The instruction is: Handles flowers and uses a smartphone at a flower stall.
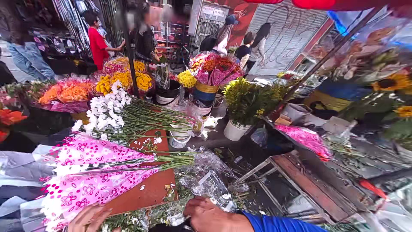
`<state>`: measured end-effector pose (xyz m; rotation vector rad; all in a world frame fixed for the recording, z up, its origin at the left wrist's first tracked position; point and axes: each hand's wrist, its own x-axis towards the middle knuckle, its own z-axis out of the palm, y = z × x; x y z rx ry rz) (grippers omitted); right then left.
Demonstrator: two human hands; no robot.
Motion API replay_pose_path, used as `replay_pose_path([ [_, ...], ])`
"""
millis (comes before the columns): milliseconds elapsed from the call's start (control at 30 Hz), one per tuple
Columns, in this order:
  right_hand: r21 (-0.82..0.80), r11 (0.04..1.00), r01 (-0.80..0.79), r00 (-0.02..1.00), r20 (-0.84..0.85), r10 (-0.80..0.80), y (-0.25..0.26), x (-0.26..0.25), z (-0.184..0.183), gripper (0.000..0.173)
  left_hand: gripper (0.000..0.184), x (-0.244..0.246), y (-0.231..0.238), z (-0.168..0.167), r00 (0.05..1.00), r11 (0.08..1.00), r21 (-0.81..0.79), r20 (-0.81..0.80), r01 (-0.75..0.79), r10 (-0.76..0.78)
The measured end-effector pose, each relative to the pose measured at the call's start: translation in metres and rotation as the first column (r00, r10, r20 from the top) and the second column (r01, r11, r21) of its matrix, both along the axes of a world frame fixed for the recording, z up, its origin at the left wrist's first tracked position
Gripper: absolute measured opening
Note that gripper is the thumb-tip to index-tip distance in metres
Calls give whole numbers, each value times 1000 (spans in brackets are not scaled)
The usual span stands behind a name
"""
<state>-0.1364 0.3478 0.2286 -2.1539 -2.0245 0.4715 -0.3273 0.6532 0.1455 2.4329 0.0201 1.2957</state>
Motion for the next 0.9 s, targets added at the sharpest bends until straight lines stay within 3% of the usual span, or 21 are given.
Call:
replay_pose_path([
  [67,60,998,11,992,-122,-3,4,6,9,12,43,1,-3,-3,991,998,-48,-121,43,-49],
  [133,97,995,-8,959,-281,35,2,18,39,21,44,1,-6,-4,960,983,-149,-242,105,-139],
  [200,244,969,-44,921,-367,134,-8,36,79,29,44,3,-8,-2,913,943,-282,-312,175,-263],
  [267,384,923,-27,892,-407,196,-22,55,117,28,44,7,-10,0,868,889,-373,-307,266,-389],
  [333,495,861,118,847,-503,173,-28,68,129,22,48,13,-14,4,816,791,-466,-215,397,-536],
  [367,542,810,225,814,-561,150,-23,70,122,20,52,18,-18,8,774,703,-535,-136,468,-618],
  [467,596,608,525,676,-726,128,25,50,63,14,67,33,-36,26,625,308,-736,194,602,-756],
  [500,581,567,585,627,-767,139,44,36,37,15,67,36,-40,31,633,206,-771,304,602,-712],
  [567,467,583,665,461,-871,172,74,8,-10,22,47,40,-44,45,787,104,-842,442,530,-429],
  [633,243,746,620,151,-970,190,86,-13,-42,30,23,44,-33,55,894,202,-875,405,440,-191],
  [700,68,944,322,-246,-957,153,92,-20,-59,65,21,42,-13,64,923,396,-840,287,371,-255],
  [733,37,984,174,-387,-916,103,96,-21,-64,80,23,42,-6,71,928,493,-803,192,335,-319],
  [800,38,999,16,-515,-856,41,103,-26,-71,87,25,46,-3,86,914,651,-702,-2,288,-406],
  [900,92,996,16,-609,-789,83,111,-37,-73,77,26,62,-4,99,890,756,-600,-154,262,-430],
])
